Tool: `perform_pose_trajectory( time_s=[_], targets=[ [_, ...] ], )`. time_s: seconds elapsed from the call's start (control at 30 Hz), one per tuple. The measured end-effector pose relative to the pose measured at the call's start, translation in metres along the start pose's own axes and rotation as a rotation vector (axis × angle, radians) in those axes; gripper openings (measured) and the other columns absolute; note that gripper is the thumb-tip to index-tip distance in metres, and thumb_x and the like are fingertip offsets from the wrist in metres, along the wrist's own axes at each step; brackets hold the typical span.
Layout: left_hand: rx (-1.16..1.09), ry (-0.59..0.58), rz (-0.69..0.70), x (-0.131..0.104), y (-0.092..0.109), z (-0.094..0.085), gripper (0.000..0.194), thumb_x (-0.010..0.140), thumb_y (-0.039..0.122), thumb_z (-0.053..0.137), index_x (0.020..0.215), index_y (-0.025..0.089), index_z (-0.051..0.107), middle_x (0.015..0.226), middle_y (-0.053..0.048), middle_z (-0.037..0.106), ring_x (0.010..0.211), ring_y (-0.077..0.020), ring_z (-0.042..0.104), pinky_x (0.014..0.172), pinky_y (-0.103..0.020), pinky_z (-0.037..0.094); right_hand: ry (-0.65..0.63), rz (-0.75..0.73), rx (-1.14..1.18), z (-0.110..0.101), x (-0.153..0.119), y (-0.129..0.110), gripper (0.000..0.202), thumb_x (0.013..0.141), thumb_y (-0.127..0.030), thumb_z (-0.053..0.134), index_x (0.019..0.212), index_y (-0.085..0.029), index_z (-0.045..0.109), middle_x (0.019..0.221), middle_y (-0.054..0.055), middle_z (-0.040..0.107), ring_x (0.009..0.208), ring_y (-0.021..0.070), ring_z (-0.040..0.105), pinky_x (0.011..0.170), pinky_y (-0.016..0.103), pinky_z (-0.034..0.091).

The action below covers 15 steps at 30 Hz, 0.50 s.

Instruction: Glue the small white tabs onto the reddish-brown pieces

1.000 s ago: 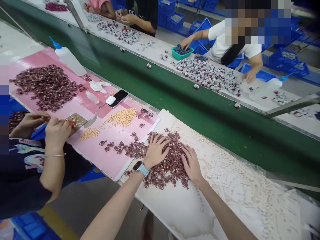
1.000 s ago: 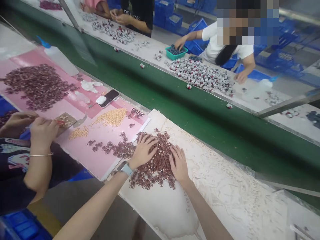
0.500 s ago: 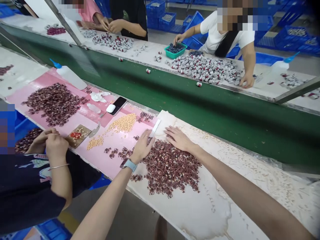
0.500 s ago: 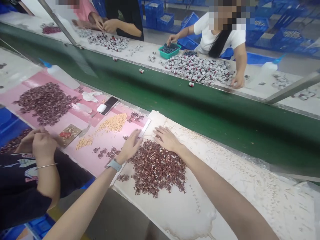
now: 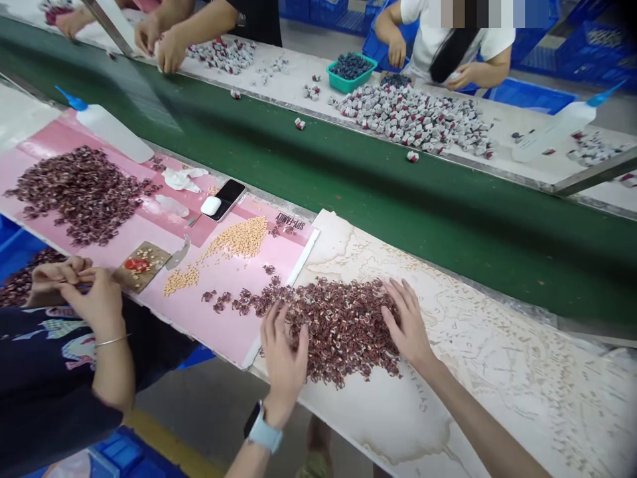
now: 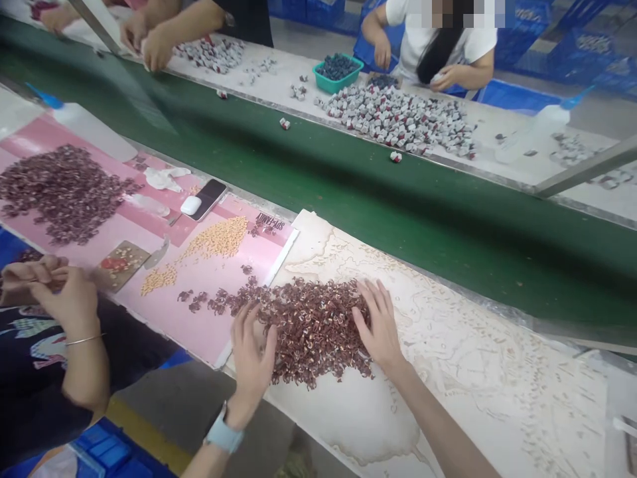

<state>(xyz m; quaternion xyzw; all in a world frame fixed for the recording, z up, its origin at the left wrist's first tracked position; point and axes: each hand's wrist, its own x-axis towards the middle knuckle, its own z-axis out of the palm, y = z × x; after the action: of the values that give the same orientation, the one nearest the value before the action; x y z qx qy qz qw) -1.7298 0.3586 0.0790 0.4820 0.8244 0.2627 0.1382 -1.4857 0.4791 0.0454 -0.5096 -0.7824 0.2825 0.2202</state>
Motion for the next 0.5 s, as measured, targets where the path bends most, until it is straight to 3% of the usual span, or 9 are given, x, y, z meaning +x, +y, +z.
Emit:
perform_pose_trajectory(
  time_s=[0.07,0.13,0.27,0.37,0.5],
  targets=[
    [0.016,0.041,-0.089,-0.028,0.004,0.009,0.063,0.1,0.042,0.055,0.156,0.024,0.032,0.166,-0.017,0.024,0.154,-0.039,0.026,0.121,-0.067,0.035,0.052,0.068,0.005,0.006,-0.013,0.002,0.051,0.108,-0.043,0.041,0.158,-0.033,0.039,0.163,0.008,0.041,0.156,0.036,0.028,0.122,0.073,0.027],
    [0.038,0.005,-0.093,-0.045,0.011,0.024,0.071,0.097,0.044,0.06,0.159,0.028,0.03,0.17,-0.015,0.017,0.158,-0.0429,0.015,0.123,-0.075,0.02,0.065,0.078,0.021,0.015,-0.021,-0.001,0.05,0.107,-0.043,0.043,0.156,-0.034,0.042,0.162,0.007,0.042,0.152,0.0341,0.034,0.122,0.069,0.031],
    [0.055,-0.053,-0.046,-0.045,0.027,0.05,0.074,0.093,0.047,0.064,0.159,0.032,0.034,0.171,-0.01,0.022,0.159,-0.0417,0.01,0.125,-0.076,0.008,0.11,0.081,0.05,0.031,-0.026,-0.016,0.045,0.105,-0.04,0.047,0.149,-0.033,0.052,0.156,0.007,0.05,0.146,0.0325,0.041,0.121,0.064,0.035],
    [0.046,-0.029,-0.041,-0.038,0.036,0.058,0.064,0.095,0.043,0.063,0.154,0.031,0.042,0.168,-0.009,0.027,0.157,-0.0404,0.014,0.125,-0.074,0.012,0.139,0.092,0.088,0.039,-0.028,-0.027,0.039,0.103,-0.038,0.051,0.14,-0.032,0.061,0.15,0.007,0.056,0.139,0.0319,0.047,0.119,0.062,0.038],
    [-0.021,0.038,-0.038,-0.04,0.051,0.068,0.053,0.098,0.035,0.06,0.149,0.026,0.048,0.159,-0.011,0.038,0.147,-0.0346,0.032,0.121,-0.064,0.033,0.198,0.143,0.183,0.046,-0.031,-0.04,0.035,0.103,-0.037,0.052,0.133,-0.028,0.067,0.14,0.011,0.06,0.133,0.0314,0.053,0.115,0.06,0.043]
  ],
)
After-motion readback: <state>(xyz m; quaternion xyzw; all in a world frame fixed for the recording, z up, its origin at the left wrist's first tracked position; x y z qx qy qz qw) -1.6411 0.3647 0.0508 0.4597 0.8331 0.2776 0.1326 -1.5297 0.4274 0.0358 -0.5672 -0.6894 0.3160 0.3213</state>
